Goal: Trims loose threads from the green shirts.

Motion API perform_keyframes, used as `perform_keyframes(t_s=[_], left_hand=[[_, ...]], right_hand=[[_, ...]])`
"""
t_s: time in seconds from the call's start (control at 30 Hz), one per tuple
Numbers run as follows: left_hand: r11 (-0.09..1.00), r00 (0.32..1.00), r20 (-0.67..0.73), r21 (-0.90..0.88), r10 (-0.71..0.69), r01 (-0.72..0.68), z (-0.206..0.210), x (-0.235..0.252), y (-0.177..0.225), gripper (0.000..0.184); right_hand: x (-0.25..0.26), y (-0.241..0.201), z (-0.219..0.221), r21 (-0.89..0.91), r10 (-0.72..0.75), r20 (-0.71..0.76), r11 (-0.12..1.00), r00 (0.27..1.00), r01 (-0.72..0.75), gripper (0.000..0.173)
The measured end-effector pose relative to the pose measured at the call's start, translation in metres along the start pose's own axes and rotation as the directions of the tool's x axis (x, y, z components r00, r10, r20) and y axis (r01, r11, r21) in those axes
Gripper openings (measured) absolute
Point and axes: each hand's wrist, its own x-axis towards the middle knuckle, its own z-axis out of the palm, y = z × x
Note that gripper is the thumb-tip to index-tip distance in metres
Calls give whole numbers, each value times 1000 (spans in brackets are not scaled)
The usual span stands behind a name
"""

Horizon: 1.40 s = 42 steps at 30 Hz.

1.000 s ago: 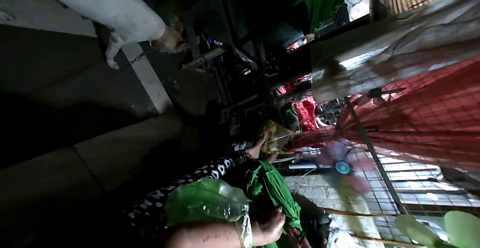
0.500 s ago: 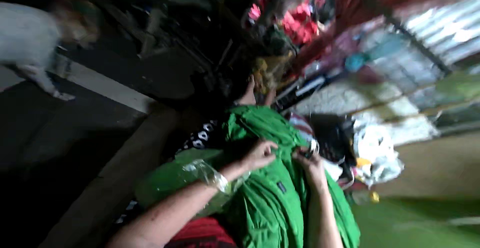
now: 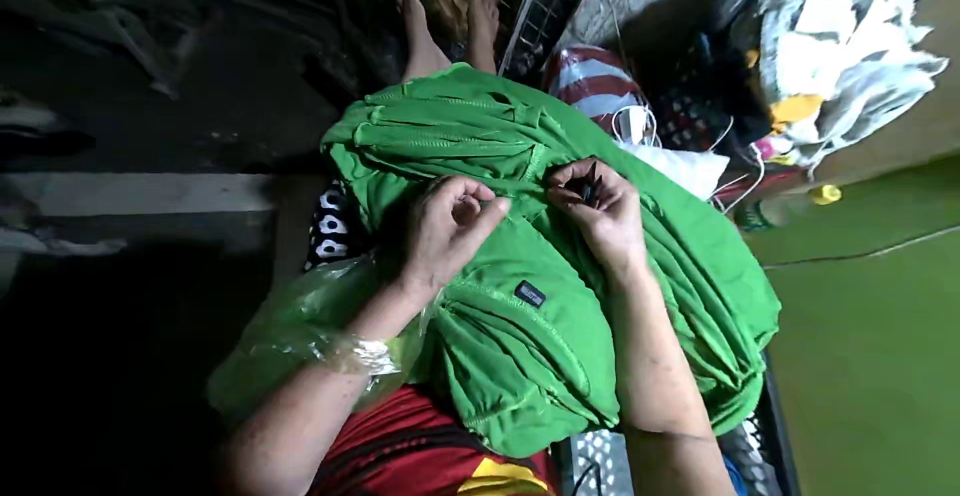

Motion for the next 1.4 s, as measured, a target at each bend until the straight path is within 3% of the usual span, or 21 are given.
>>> perform_keyframes(t_s=[0.07, 0.13, 0.2, 0.37, 0.5, 0.7, 0.9, 1.13, 1.4], left_hand=[[982, 999, -28, 186, 37, -31, 6, 5, 11, 45], [963, 999, -34, 269, 38, -27, 10, 8, 17, 36], [981, 998, -61, 196, 28, -15, 11, 11, 10, 17], [994, 998, -39, -101, -56, 51, 0, 6, -1, 15], [999, 1000, -6, -49, 6, -7, -4, -2, 0, 18], [991, 989, -55, 31, 135, -134, 0, -6, -5, 20], [972, 971, -101, 122, 216, -203, 4, -8, -7, 20], [968, 961, -129, 87, 245, -235, 6, -8, -11, 18], [971, 963, -124, 33, 237, -235, 4, -9, -13, 18]], right_hand=[[-2, 2, 5, -43, -97, -29, 994, 995, 96, 15], [-3, 3, 11, -92, -208, -17, 974, 978, 205, 13], [-3, 2, 13, -130, -234, 7, 964, 972, 233, 12], [-4, -4, 7, -137, -111, 118, 982, 987, 127, 22], [-7, -10, -4, -138, -89, 217, 983, 972, 121, 30], [-15, -21, 8, -448, -145, 216, 864, 966, 230, 24], [-14, -26, 25, -599, -205, 176, 754, 963, 270, 18], [-12, -13, 28, -618, -304, 189, 702, 934, 354, 18], [-10, -6, 24, -561, -312, 184, 745, 932, 360, 17]])
